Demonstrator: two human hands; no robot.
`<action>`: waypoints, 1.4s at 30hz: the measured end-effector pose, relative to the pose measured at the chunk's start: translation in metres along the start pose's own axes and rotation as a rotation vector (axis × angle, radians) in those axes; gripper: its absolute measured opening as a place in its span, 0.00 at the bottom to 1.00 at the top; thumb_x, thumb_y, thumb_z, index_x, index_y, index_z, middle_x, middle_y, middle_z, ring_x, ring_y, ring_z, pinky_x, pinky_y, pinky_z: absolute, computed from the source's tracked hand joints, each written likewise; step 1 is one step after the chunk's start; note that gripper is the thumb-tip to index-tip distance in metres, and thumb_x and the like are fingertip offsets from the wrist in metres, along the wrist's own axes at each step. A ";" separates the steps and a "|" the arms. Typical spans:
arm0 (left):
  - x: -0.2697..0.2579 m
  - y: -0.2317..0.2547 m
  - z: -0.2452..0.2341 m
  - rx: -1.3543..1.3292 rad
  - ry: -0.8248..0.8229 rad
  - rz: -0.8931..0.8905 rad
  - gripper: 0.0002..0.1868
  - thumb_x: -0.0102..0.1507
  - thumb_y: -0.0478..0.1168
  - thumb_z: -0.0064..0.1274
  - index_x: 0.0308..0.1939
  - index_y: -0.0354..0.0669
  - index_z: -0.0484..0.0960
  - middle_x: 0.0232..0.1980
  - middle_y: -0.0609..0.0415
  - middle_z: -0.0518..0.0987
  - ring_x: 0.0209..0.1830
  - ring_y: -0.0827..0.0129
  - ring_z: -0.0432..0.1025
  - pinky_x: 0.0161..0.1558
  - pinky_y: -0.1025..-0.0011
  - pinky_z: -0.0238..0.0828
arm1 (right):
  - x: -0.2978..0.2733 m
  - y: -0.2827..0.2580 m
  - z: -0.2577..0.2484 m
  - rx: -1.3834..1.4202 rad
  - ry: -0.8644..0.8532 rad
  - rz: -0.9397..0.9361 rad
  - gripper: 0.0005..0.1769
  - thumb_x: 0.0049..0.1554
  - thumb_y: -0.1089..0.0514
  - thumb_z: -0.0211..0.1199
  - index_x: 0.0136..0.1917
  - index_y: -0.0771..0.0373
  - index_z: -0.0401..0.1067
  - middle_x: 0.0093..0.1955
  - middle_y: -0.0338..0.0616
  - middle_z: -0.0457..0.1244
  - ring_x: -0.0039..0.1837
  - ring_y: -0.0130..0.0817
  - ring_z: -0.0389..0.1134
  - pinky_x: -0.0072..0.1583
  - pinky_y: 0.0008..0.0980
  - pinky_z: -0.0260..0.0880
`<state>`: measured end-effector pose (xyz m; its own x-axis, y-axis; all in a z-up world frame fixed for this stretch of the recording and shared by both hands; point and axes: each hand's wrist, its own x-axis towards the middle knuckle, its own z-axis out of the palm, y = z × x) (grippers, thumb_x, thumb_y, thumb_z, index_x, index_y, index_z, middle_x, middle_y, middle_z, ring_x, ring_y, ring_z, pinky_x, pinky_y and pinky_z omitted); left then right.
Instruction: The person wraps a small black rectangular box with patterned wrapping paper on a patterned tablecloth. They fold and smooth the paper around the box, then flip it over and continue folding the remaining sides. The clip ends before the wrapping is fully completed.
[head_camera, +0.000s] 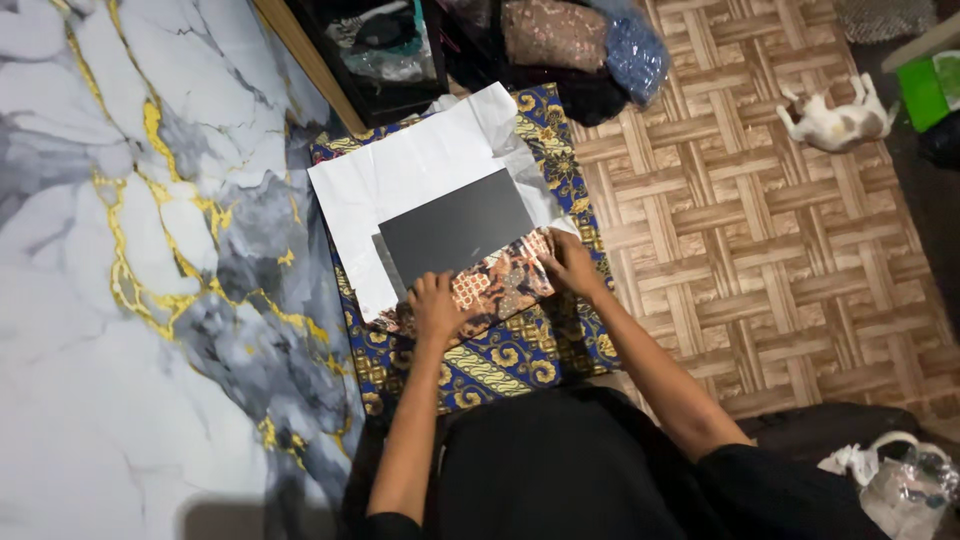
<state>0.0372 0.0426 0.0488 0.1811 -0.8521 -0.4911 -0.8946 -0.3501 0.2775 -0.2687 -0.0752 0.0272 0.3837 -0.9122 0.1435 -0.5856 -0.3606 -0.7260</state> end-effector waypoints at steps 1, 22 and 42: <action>0.001 -0.001 0.000 0.010 0.017 -0.004 0.63 0.51 0.68 0.84 0.84 0.49 0.74 0.80 0.50 0.71 0.84 0.55 0.63 0.89 0.46 0.56 | 0.005 0.000 -0.003 -0.013 0.022 -0.069 0.46 0.68 0.42 0.77 0.83 0.78 0.68 0.77 0.75 0.68 0.76 0.63 0.70 0.74 0.55 0.71; -0.225 0.066 0.161 -0.147 0.588 0.039 0.10 0.65 0.32 0.67 0.45 0.53 0.98 0.45 0.58 0.84 0.54 0.58 0.76 0.60 0.53 0.68 | -0.016 0.039 -0.047 0.467 -0.463 0.133 0.21 0.75 0.51 0.68 0.77 0.59 0.82 0.64 0.45 0.77 0.64 0.36 0.76 0.69 0.41 0.78; -0.215 0.079 0.164 -0.180 0.504 0.028 0.17 0.60 0.45 0.75 0.50 0.48 0.89 0.55 0.50 0.81 0.63 0.48 0.73 0.68 0.46 0.68 | -0.136 0.042 -0.099 -0.388 -0.428 -0.203 0.34 0.61 0.52 0.76 0.77 0.63 0.74 0.82 0.56 0.63 0.80 0.60 0.68 0.76 0.57 0.73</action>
<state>-0.1395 0.2623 0.0410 0.3718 -0.9276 -0.0368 -0.8256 -0.3485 0.4439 -0.4157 0.0148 0.0437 0.7204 -0.6879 -0.0882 -0.6575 -0.6369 -0.4026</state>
